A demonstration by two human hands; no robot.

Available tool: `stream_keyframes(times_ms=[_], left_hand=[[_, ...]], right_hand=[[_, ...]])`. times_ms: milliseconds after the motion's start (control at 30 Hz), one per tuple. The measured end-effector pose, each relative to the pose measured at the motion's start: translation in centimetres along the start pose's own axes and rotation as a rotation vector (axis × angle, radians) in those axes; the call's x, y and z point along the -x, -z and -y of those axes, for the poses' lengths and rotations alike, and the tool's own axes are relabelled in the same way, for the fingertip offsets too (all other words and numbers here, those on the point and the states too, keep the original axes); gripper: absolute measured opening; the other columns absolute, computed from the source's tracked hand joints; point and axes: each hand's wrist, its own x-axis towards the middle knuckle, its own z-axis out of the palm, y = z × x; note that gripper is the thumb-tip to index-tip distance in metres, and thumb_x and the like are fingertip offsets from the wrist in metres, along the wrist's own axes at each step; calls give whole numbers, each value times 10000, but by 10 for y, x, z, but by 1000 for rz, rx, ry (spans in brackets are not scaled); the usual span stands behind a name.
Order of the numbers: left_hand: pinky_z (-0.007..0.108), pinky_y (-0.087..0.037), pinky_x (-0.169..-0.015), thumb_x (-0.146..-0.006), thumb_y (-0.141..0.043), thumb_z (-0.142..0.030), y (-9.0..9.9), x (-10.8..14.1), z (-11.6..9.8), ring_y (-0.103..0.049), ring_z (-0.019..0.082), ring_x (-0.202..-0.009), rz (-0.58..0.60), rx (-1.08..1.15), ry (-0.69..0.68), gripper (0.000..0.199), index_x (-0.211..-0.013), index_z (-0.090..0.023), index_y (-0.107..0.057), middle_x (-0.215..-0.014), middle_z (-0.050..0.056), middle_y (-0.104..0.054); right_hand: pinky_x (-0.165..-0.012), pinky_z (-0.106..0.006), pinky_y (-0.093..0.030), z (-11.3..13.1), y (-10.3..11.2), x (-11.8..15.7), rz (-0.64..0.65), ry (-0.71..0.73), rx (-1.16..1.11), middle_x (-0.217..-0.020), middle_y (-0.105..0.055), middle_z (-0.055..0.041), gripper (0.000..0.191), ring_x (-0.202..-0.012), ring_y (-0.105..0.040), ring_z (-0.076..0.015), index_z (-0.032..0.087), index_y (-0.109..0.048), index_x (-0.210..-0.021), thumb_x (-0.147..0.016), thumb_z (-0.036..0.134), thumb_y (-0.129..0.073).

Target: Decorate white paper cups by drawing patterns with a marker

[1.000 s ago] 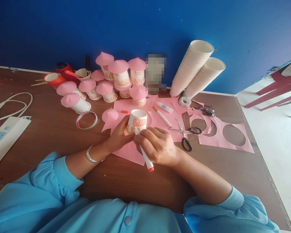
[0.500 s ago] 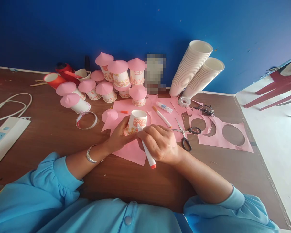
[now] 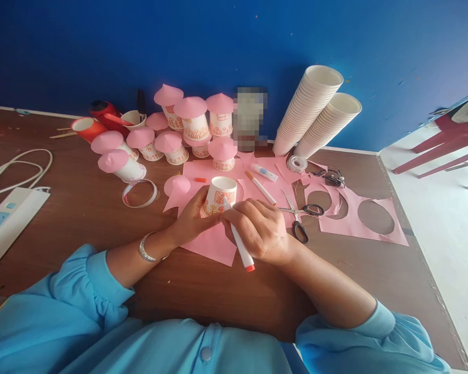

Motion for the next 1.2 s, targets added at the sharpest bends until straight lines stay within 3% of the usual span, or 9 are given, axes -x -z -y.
stream_keyframes(times_ms=[267, 700, 1200], left_hand=[[414, -526, -922, -769, -798, -371, 0, 0, 8, -624, 250, -1059, -40, -72, -10, 572, -1232, -197, -511, -1156, 78, -643], [411, -532, -914, -773, -790, -322, -1, 0, 5, -632, 249, -1069, -38, -96, -16, 561, -1238, -192, -505, -1166, 78, -644], [373, -566, -862, -782, -799, -455, 0, 0, 8, -654, 229, -1033, -20, -92, -36, 593, -1240, -214, -508, -1149, 75, -661]], right_hand=[[-561, -282, -458, 7, -6, 6, 68, 63, -29, -769, -618, -18, 110, -639, -554, -134, 152, -587, -955, -883, 112, -659], [-551, -279, -464, 7, -7, 4, 68, 55, -27, -743, -620, -8, 126, -636, -566, -135, 148, -583, -968, -885, 86, -654], [-575, -283, -483, 3, -3, 1, 38, 34, -4, -764, -618, -29, 143, -658, -589, -150, 130, -591, -994, -873, 76, -645]])
